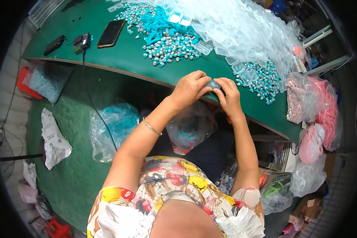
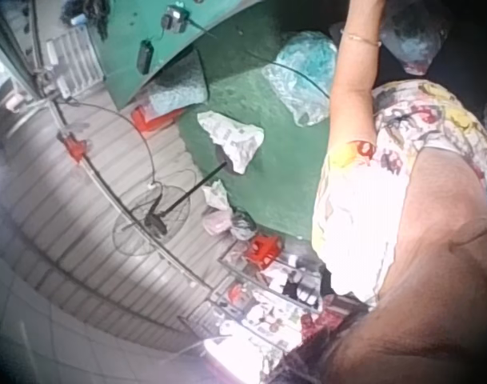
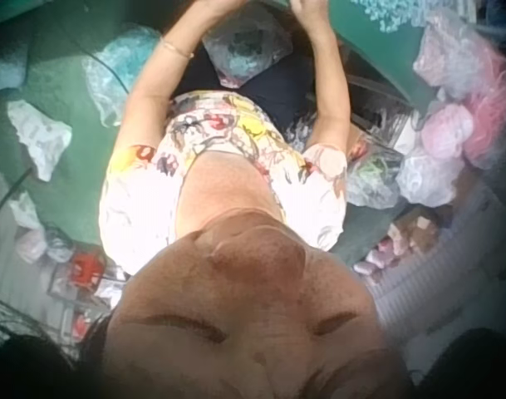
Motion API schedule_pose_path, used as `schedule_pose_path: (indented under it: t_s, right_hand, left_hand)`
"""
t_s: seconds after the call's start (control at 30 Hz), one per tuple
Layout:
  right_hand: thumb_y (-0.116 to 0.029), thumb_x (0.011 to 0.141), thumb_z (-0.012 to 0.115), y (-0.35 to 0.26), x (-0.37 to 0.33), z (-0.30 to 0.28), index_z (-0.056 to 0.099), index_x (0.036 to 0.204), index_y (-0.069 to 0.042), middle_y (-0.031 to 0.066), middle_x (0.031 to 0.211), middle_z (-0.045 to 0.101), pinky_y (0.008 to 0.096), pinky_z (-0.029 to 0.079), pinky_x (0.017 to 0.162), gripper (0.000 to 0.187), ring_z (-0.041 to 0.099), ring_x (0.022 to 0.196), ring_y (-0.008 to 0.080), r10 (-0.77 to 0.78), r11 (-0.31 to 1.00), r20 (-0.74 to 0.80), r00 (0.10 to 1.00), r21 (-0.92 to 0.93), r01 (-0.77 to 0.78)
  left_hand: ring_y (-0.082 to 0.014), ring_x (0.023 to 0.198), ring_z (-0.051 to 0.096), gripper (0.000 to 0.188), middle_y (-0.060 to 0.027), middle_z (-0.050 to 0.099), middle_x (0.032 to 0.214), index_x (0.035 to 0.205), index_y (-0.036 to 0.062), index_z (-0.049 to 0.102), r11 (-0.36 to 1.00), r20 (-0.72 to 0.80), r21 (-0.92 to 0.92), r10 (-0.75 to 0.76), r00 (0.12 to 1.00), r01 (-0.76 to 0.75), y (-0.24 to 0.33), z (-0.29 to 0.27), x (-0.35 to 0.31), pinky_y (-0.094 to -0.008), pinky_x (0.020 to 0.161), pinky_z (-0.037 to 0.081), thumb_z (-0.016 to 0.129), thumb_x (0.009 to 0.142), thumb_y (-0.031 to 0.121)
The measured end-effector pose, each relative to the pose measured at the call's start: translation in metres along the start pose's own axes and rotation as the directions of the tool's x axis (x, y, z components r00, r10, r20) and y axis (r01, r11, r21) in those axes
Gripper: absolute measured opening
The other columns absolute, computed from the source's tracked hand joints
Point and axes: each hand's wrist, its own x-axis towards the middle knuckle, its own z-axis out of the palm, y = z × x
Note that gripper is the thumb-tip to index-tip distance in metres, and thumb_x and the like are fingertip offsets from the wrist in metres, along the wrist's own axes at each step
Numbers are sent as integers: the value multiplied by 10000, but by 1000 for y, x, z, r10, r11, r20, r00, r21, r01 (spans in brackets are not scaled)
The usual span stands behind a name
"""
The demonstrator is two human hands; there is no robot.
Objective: The person sits at a green workbench and repeatedly picks up small teal and white beads, placing them into clear plastic containers. They close the containers and set them aside on the table. The process is repetitive and involves handling beads and containers by hand.
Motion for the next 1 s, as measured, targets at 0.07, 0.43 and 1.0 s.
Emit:
schedule_pose_path:
  t_s: [0.07,0.43,1.0]
  right_hand:
    - [-83,832,715,-1,1,0,663,1076,-22,153,1029,645,404,506,800,256,621,938,336,12,999,9,1000,50,-12]
    - [-120,915,648,11,39,-3,676,979,-12,119,890,644,347,491,710,129,629,801,258,69,865,303,950,457,-209]
    - [-35,806,735,19,34,-7,658,954,-9,142,988,646,368,546,715,169,670,837,296,0,1000,-92,996,22,2]
  left_hand:
    - [-331,856,643,264,-134,640,958,1032,22,687,1000,33,-18,18,999,-17,-2,-3,0,-411,730,528,760,814,151]
    - [-247,690,605,201,-115,614,841,959,16,694,938,51,-241,-242,969,247,12,-18,-13,-342,628,492,751,838,165]
    - [-298,812,620,233,-94,609,834,962,102,653,998,185,13,57,981,-60,35,17,-62,-430,675,499,744,751,141]
